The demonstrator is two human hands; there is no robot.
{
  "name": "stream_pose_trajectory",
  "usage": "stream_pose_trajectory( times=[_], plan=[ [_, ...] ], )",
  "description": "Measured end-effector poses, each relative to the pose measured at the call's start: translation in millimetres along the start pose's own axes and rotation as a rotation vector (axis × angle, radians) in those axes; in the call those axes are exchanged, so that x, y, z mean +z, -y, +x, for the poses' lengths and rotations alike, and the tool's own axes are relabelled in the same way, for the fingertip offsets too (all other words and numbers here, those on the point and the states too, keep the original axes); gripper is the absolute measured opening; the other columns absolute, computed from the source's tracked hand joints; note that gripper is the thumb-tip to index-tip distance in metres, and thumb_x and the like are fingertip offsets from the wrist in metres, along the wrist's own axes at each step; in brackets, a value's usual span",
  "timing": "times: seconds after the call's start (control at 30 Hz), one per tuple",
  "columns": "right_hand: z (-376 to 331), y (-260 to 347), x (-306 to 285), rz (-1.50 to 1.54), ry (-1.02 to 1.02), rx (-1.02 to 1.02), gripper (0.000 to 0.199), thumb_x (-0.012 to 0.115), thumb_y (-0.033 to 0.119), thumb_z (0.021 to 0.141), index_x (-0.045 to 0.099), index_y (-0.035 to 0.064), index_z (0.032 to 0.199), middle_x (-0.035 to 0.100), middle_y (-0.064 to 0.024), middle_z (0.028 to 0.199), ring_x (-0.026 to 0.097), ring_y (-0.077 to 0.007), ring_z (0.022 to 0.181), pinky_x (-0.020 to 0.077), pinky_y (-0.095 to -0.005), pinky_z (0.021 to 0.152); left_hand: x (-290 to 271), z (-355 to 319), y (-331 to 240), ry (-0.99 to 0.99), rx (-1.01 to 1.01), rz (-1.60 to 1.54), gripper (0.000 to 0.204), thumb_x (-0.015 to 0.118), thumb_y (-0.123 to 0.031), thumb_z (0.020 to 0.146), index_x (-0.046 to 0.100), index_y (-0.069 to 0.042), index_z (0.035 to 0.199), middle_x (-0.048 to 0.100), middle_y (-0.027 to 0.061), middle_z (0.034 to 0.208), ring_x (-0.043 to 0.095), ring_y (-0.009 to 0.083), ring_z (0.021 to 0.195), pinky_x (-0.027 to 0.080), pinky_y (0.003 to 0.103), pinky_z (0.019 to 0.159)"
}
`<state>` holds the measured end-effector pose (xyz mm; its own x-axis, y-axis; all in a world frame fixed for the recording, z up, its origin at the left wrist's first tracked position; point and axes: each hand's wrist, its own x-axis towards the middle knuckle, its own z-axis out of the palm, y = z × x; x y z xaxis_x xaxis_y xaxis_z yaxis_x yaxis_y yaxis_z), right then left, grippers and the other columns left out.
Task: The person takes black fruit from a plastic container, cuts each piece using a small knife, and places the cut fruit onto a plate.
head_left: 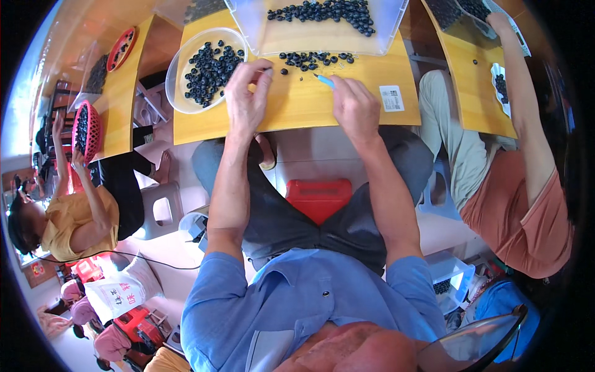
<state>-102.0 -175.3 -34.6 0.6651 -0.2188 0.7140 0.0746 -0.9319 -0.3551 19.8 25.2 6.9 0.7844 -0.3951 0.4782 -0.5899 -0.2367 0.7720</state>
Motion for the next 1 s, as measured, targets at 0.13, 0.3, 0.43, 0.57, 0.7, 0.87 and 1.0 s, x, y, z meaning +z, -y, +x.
stream_pose_trajectory(
  times=[0.13,0.3,0.43,0.57,0.7,0.87,1.0],
  plan=[
    [-0.2,2.4,-6.2,-0.022,0.046,0.025,0.022,0.07,0.004,0.085,0.075,0.0042,0.107,0.07,-0.0072,0.086,0.069,-0.0254,0.08,0.0558,-0.0394,0.069,-21.3,9.2,13.2,-0.199,-0.134,-0.221,0.017,0.069,0.002,0.096,0.066,0.001,0.113,0.069,0.0073,0.094,0.069,0.0125,0.08,0.057,0.027,0.073],
    [-1.5,1.7,-6.4,-0.006,0.033,0.025,0.025,0.073,0.004,0.082,0.074,0.0043,0.107,0.071,-0.0072,0.089,0.07,-0.0259,0.082,0.0562,-0.0392,0.072,-3.9,1.6,7.9,-0.071,-0.266,-0.456,0.023,0.07,0.001,0.096,0.065,0.004,0.118,0.072,0.0093,0.101,0.072,0.0179,0.088,0.058,0.029,0.081],
    [-0.5,2.0,-6.0,0.004,0.028,0.03,0.027,0.074,0.002,0.081,0.074,0.0041,0.108,0.071,-0.0073,0.089,0.07,-0.0262,0.082,0.0562,-0.0394,0.072,25.1,-13.0,3.6,0.11,-0.45,-0.766,0.024,0.07,-0.003,0.098,0.068,0.002,0.121,0.073,0.0116,0.107,0.072,0.0189,0.095,0.057,0.031,0.089],
    [2.0,3.0,-6.0,0.047,-0.035,-0.021,0.029,0.075,0.001,0.08,0.073,0.0035,0.108,0.07,-0.0075,0.088,0.069,-0.026,0.081,0.0556,-0.0393,0.07,39.0,-18.7,5.5,0.229,-0.613,-1.05,0.024,0.067,0.0,0.099,0.068,0.003,0.123,0.073,0.0136,0.111,0.073,0.0224,0.097,0.059,0.032,0.09],
    [2.2,4.1,-6.4,0.058,-0.081,-0.091,0.03,0.075,0.0,0.079,0.072,0.0041,0.109,0.068,-0.0067,0.085,0.069,-0.0244,0.078,0.0548,-0.0379,0.067,43.8,-17.5,5.0,0.221,-0.671,-1.174,0.02,0.068,0.0,0.098,0.067,0.003,0.118,0.073,0.0138,0.108,0.074,0.0235,0.096,0.062,0.033,0.088],
    [2.8,8.4,-9.8,0.037,-0.053,-0.113,0.033,0.076,-0.003,0.077,0.073,0.0039,0.109,0.069,-0.007,0.085,0.069,-0.0241,0.076,0.0549,-0.0372,0.067,43.1,-16.9,12.0,0.234,-0.66,-1.234,0.013,0.068,0.001,0.098,0.066,0.001,0.111,0.074,0.0144,0.103,0.075,0.0239,0.093,0.063,0.033,0.086],
    [1.4,8.3,-10.1,0.039,-0.032,-0.102,0.035,0.077,-0.005,0.076,0.073,0.0034,0.109,0.071,-0.0077,0.085,0.069,-0.0246,0.075,0.0549,-0.0368,0.066,42.3,-17.1,9.1,0.248,-0.676,-1.227,0.013,0.068,0.001,0.098,0.066,0.001,0.11,0.074,0.0139,0.102,0.075,0.0241,0.092,0.063,0.032,0.085]
  ],
)
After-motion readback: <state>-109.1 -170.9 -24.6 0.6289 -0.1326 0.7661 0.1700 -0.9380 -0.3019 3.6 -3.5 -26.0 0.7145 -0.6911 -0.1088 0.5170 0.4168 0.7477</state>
